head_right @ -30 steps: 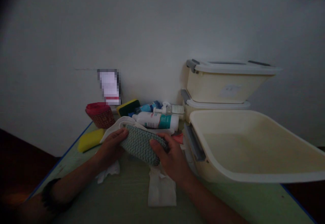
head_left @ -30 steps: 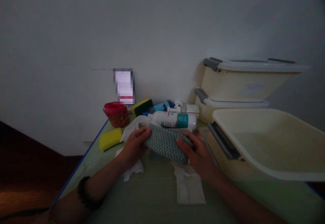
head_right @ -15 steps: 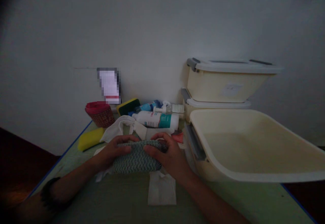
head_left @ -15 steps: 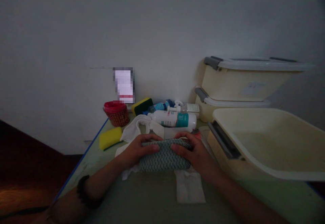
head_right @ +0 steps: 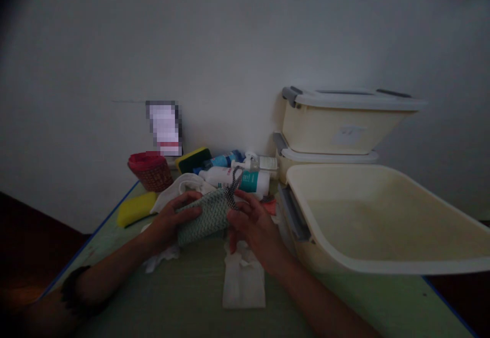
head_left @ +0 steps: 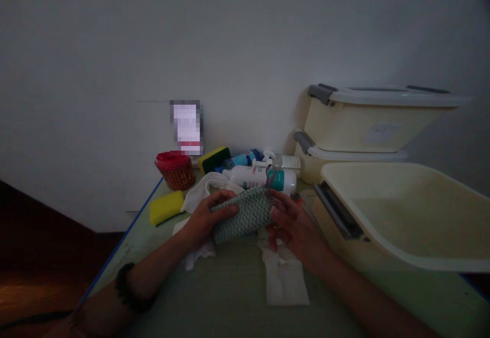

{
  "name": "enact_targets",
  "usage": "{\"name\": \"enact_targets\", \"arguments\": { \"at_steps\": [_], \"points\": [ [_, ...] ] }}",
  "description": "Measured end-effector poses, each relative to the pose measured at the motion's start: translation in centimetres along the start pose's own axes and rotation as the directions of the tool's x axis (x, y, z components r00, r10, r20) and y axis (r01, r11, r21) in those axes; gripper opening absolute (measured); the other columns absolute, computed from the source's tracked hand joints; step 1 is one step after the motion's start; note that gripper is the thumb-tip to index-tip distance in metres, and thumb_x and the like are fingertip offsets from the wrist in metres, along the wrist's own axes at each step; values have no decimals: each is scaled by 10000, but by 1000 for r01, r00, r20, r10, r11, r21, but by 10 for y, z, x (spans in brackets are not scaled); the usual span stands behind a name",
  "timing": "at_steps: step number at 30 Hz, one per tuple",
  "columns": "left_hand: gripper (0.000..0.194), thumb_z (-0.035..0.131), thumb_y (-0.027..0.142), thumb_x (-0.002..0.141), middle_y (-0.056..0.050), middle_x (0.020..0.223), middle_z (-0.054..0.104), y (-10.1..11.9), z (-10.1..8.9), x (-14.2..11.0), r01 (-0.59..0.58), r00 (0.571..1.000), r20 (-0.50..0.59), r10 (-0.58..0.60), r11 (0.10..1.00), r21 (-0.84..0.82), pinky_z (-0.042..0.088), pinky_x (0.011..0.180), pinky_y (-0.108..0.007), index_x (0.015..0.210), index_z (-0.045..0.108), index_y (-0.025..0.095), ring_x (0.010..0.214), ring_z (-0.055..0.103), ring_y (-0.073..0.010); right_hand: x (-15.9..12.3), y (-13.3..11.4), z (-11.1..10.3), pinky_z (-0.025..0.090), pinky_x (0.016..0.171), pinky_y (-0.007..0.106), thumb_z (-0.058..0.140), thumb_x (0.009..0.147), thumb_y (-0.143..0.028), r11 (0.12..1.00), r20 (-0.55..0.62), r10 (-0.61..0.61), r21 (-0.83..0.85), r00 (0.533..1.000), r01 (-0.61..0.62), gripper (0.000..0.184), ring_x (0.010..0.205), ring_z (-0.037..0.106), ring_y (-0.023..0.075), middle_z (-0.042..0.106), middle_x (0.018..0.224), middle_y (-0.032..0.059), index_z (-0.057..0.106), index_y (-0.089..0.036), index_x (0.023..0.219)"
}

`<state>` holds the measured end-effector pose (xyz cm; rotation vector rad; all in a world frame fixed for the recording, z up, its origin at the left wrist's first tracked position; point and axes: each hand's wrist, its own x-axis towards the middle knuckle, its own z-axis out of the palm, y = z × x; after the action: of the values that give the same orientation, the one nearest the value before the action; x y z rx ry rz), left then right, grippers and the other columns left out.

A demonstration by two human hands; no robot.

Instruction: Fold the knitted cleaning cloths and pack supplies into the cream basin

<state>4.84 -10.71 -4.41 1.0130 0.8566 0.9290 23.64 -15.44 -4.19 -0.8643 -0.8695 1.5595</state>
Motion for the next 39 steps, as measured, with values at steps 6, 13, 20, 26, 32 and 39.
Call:
{"name": "enact_targets", "arguments": {
  "at_steps": [6, 13, 20, 26, 32, 39],
  "points": [
    [300, 740, 269, 659, -19, 896, 639, 3, -1, 0, -10, 1000, 22, 10, 1000, 0, 473, 619, -239, 924, 619, 200, 748, 610, -155, -3, 0, 1, 477, 381, 189, 691, 687, -292, 996, 54, 0, -90, 999, 5, 299, 461, 514, 48, 551, 813, -21, 546, -198, 931],
    [412, 787, 248, 593, -38, 841, 646, -4, -3, 3, -18, 982, 180, 52, 982, -185, 507, 586, -248, 954, 615, 150, 682, 608, -151, 2, -1, 1, 494, 413, 199, 696, 679, -284, 989, -119, -147, -12, 982, 147, 273, 561, 563, 86, 583, 849, -15, 553, -214, 901],
    [251, 679, 230, 724, -48, 891, 666, -3, -5, 9, -68, 997, 17, 77, 945, -320, 516, 746, -272, 950, 624, 135, 826, 623, -172, -2, 6, -1, 545, 532, 268, 711, 675, -287, 992, 87, -47, -115, 995, 57, 271, 672, 603, 130, 612, 840, 18, 589, -172, 887],
    [234, 652, 238, 747, -26, 799, 640, -2, -3, 9, -60, 998, -4, 62, 958, -280, 529, 646, -262, 950, 606, 131, 679, 609, -137, -7, 5, -2, 538, 594, 300, 657, 738, -262, 986, 209, -95, -114, 973, 120, 428, 650, 610, 121, 606, 889, 5, 466, -249, 1121],
    [314, 667, 199, 740, -50, 941, 656, -1, -1, 10, -66, 998, -34, 59, 969, -238, 534, 711, -274, 1030, 550, 167, 830, 638, -166, -14, 3, -4, 501, 782, 354, 617, 758, -157, 939, 336, -133, -258, 932, 227, 716, 831, 624, 139, 526, 1066, 19, 260, -364, 1343],
    [318, 644, 201, 759, -36, 947, 666, 0, -3, 10, -62, 998, -7, 63, 961, -270, 523, 737, -274, 1060, 543, 183, 839, 647, -168, -9, 7, -7, 524, 734, 339, 406, 902, -194, 794, 351, -249, -459, 903, 398, 529, 806, 635, 141, 612, 1049, 48, 229, -331, 1381]
  ]
}}
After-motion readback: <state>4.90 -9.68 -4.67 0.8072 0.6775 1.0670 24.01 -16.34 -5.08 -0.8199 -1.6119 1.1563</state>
